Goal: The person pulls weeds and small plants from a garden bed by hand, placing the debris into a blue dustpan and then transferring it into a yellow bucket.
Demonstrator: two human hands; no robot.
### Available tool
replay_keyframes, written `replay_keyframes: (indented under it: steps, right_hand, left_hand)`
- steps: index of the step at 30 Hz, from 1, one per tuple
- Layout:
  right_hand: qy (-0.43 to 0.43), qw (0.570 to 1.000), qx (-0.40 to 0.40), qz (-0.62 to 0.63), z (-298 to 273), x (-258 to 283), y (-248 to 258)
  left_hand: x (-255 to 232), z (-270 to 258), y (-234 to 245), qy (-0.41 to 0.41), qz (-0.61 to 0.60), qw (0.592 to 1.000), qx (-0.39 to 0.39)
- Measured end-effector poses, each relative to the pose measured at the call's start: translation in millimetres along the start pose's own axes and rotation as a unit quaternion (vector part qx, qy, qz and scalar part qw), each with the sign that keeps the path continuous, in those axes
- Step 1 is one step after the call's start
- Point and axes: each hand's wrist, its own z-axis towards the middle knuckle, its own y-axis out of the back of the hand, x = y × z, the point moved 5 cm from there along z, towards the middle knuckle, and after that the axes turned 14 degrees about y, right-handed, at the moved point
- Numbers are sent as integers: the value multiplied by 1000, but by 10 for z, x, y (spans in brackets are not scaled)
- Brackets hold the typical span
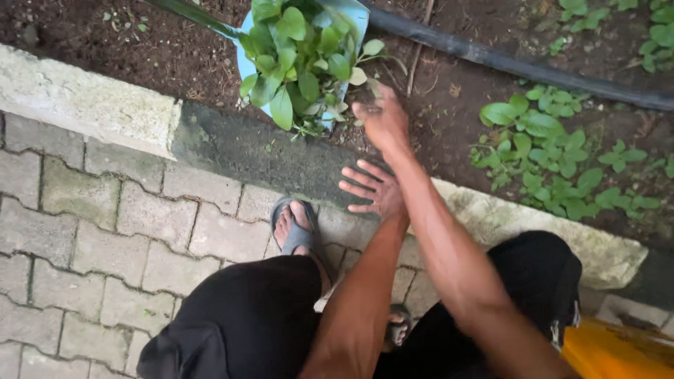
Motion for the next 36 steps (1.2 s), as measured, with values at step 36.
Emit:
replay_keyframes:
  steps: [36]
  right_hand:
    - [46,985,61,154,-1096,393,372]
  left_hand:
    - [-632,3227,2768,-156,-648,745,-34]
